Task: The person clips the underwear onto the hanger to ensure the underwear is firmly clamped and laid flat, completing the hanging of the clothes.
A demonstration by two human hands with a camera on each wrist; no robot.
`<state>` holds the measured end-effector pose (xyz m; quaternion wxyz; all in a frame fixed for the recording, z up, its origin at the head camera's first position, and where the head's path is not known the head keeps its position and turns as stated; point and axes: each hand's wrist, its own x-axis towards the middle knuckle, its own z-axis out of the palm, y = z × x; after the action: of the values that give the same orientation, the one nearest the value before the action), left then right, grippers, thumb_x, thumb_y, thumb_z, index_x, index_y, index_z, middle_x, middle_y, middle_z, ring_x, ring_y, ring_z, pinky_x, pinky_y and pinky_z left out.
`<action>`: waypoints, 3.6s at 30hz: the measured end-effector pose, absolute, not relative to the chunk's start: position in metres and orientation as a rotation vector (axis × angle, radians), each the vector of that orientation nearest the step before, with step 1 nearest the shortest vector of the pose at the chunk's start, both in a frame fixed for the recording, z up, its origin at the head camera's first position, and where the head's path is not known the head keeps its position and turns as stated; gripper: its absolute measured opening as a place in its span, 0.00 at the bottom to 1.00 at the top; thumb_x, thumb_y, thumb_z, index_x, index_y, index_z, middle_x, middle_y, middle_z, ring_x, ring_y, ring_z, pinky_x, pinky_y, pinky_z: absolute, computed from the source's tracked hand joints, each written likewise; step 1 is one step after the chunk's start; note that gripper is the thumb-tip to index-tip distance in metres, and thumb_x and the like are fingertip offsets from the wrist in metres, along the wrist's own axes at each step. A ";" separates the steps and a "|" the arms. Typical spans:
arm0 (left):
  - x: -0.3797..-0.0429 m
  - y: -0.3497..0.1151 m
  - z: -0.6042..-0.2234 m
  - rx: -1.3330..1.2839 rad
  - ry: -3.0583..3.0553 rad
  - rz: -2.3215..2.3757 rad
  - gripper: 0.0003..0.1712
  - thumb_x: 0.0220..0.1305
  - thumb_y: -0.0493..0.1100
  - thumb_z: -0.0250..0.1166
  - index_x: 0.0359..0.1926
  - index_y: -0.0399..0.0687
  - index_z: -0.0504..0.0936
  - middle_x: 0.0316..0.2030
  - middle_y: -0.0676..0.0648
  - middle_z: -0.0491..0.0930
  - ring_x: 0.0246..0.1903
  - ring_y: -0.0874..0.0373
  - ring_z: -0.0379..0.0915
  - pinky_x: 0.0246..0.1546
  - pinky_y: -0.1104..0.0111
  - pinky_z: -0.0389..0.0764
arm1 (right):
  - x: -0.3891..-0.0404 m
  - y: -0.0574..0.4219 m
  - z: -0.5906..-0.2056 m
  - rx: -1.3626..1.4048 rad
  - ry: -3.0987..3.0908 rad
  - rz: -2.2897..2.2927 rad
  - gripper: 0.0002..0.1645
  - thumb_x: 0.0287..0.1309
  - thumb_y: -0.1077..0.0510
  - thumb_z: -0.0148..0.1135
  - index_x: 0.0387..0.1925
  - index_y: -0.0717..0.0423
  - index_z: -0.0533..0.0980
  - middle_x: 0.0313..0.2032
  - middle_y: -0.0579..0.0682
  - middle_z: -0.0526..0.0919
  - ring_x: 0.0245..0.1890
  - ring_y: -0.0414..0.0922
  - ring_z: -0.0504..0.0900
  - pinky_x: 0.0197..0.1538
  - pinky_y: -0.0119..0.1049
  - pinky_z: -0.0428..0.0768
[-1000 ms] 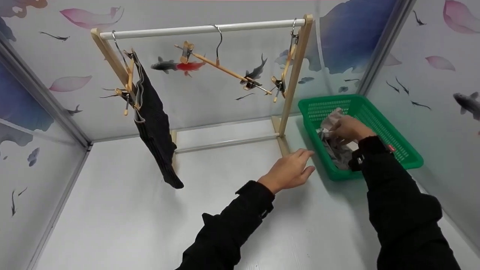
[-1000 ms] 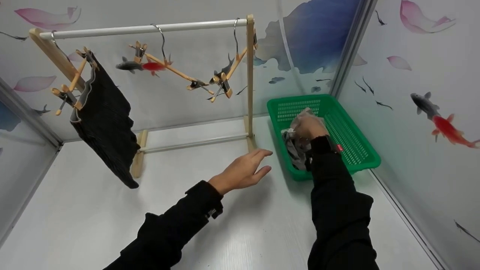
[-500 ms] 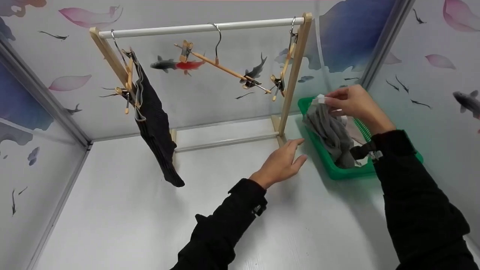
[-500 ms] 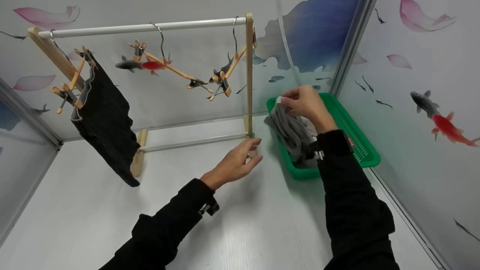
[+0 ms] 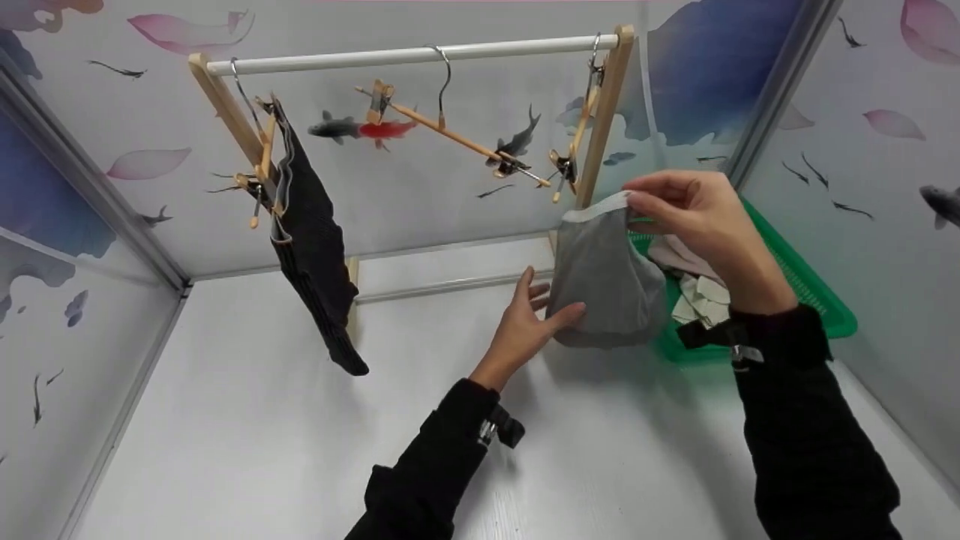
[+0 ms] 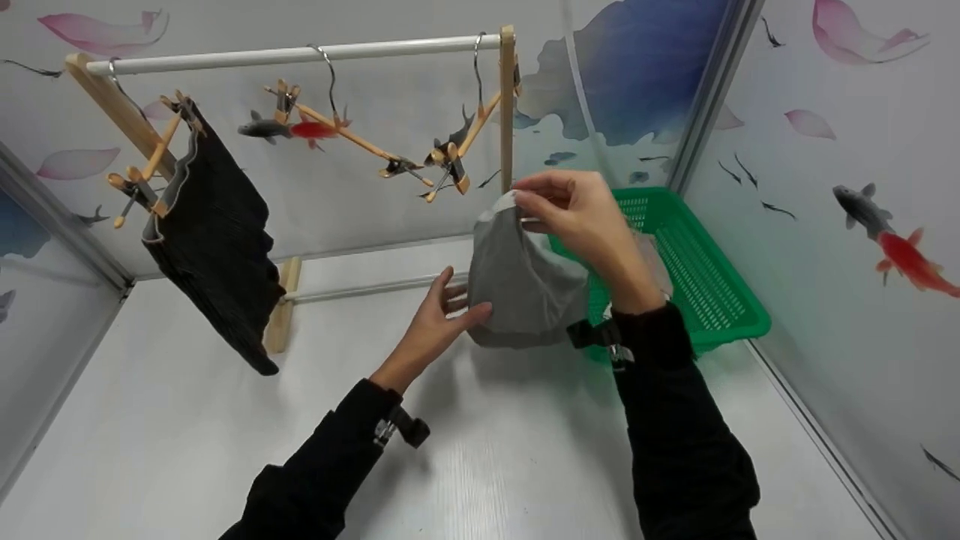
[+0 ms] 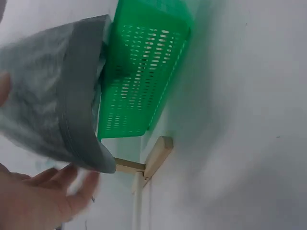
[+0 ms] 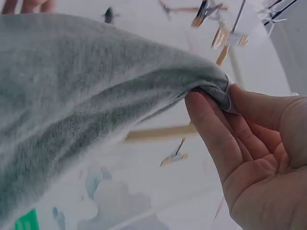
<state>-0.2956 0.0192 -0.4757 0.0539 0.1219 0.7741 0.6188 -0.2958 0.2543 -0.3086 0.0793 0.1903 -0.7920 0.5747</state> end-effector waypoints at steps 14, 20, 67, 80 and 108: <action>-0.257 -0.060 -0.523 0.408 1.885 2.011 0.13 0.72 0.44 0.66 0.48 0.38 0.80 0.38 0.45 0.85 0.37 0.56 0.82 0.37 0.65 0.84 | -0.289 0.215 -0.396 0.547 -2.256 1.882 0.19 0.69 0.60 0.64 0.54 0.71 0.80 0.46 0.60 0.87 0.42 0.45 0.88 0.43 0.40 0.85; -0.246 -0.097 -0.519 0.261 2.180 1.854 0.18 0.73 0.46 0.64 0.53 0.37 0.78 0.30 0.44 0.83 0.28 0.54 0.82 0.29 0.60 0.86 | -0.302 0.203 -0.464 0.585 -2.489 1.858 0.25 0.70 0.64 0.62 0.64 0.71 0.72 0.57 0.69 0.79 0.51 0.57 0.84 0.49 0.42 0.84; -0.223 -0.114 -0.529 0.789 3.033 0.601 0.07 0.56 0.35 0.75 0.33 0.40 0.84 0.29 0.48 0.75 0.33 0.51 0.73 0.34 0.62 0.75 | -0.274 0.222 -0.515 1.097 -2.921 0.521 0.21 0.37 0.72 0.75 0.35 0.60 0.76 0.34 0.56 0.78 0.33 0.56 0.76 0.37 0.48 0.76; -0.223 -0.119 -0.524 0.870 2.997 0.701 0.04 0.63 0.33 0.67 0.33 0.41 0.79 0.28 0.50 0.77 0.32 0.54 0.76 0.34 0.63 0.78 | -0.273 0.215 -0.513 1.235 -2.978 0.578 0.19 0.43 0.62 0.81 0.38 0.59 0.82 0.34 0.48 0.77 0.35 0.44 0.74 0.38 0.41 0.74; -0.230 -0.143 -0.488 0.694 3.238 1.202 0.14 0.80 0.37 0.50 0.57 0.35 0.77 0.43 0.41 0.82 0.43 0.51 0.80 0.43 0.57 0.81 | -0.281 0.208 -0.497 0.953 -2.690 0.780 0.05 0.60 0.65 0.71 0.38 0.61 0.82 0.32 0.49 0.85 0.31 0.44 0.82 0.35 0.43 0.81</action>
<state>-0.2297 -0.1428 -0.4877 -0.1895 0.1934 0.9025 0.3350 -0.2812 0.2079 -0.4968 0.0915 0.3208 -0.9054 0.2627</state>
